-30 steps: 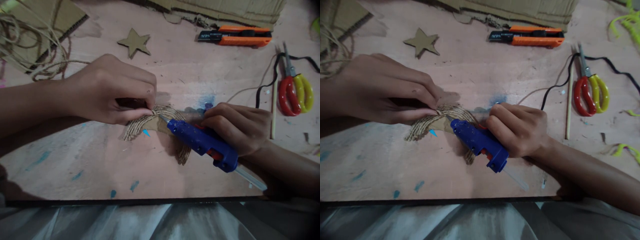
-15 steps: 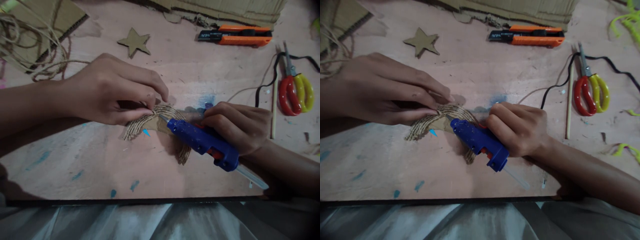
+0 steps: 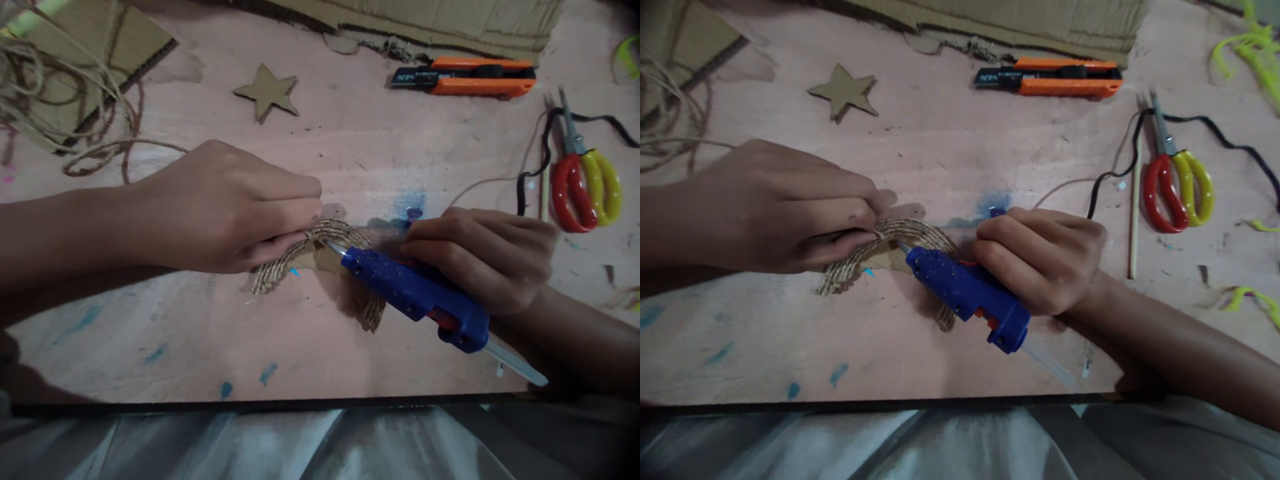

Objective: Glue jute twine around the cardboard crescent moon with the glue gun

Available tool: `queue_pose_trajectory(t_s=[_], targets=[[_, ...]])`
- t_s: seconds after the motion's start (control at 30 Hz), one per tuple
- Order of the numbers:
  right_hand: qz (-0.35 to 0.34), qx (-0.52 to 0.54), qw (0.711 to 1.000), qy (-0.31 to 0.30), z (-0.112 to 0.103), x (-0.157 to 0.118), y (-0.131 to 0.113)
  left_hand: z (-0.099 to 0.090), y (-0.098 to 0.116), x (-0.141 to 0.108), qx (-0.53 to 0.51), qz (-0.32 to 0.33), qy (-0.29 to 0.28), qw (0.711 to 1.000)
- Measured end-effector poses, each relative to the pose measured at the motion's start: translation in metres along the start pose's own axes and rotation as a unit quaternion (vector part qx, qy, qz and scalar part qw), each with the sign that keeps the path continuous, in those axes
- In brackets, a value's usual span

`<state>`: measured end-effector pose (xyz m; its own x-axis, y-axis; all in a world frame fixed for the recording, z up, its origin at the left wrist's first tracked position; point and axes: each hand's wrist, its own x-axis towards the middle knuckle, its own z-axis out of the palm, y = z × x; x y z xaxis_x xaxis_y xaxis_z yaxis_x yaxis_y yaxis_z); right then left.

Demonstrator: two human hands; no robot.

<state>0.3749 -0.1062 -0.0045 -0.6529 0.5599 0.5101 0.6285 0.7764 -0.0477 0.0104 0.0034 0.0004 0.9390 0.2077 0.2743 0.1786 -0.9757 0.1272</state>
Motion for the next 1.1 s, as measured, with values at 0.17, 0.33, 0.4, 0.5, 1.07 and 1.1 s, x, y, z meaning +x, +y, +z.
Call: queue_pose_trajectory(t_s=[0.17, 0.33, 0.4, 0.5, 1.07, 1.1], targets=[[-0.078, -0.001, 0.995, 0.056, 0.005, 0.006, 0.005, -0.008, 0.022, 0.002, -0.006, -0.084, -0.007, 0.996], [-0.049, 0.011, 0.997, 0.067, 0.006, 0.005, 0.006, -0.014, 0.042, -0.002, 0.014, -0.177, -0.021, 0.984], [-0.028, 0.024, 0.998, 0.049, 0.002, 0.005, 0.006, -0.014, 0.046, -0.004, -0.005, -0.194, -0.008, 0.981], [-0.002, 0.053, 0.999, -0.007, -0.003, 0.006, 0.005, -0.013, 0.046, -0.005, -0.083, -0.206, 0.012, 0.975], [-0.047, 0.041, 0.997, -0.038, -0.006, 0.008, 0.007, 0.015, -0.016, -0.027, -0.029, -0.016, -0.048, 0.998], [-0.060, 0.044, 0.997, -0.037, -0.006, 0.008, 0.007, 0.016, -0.015, -0.029, -0.047, -0.026, -0.042, 0.998]])
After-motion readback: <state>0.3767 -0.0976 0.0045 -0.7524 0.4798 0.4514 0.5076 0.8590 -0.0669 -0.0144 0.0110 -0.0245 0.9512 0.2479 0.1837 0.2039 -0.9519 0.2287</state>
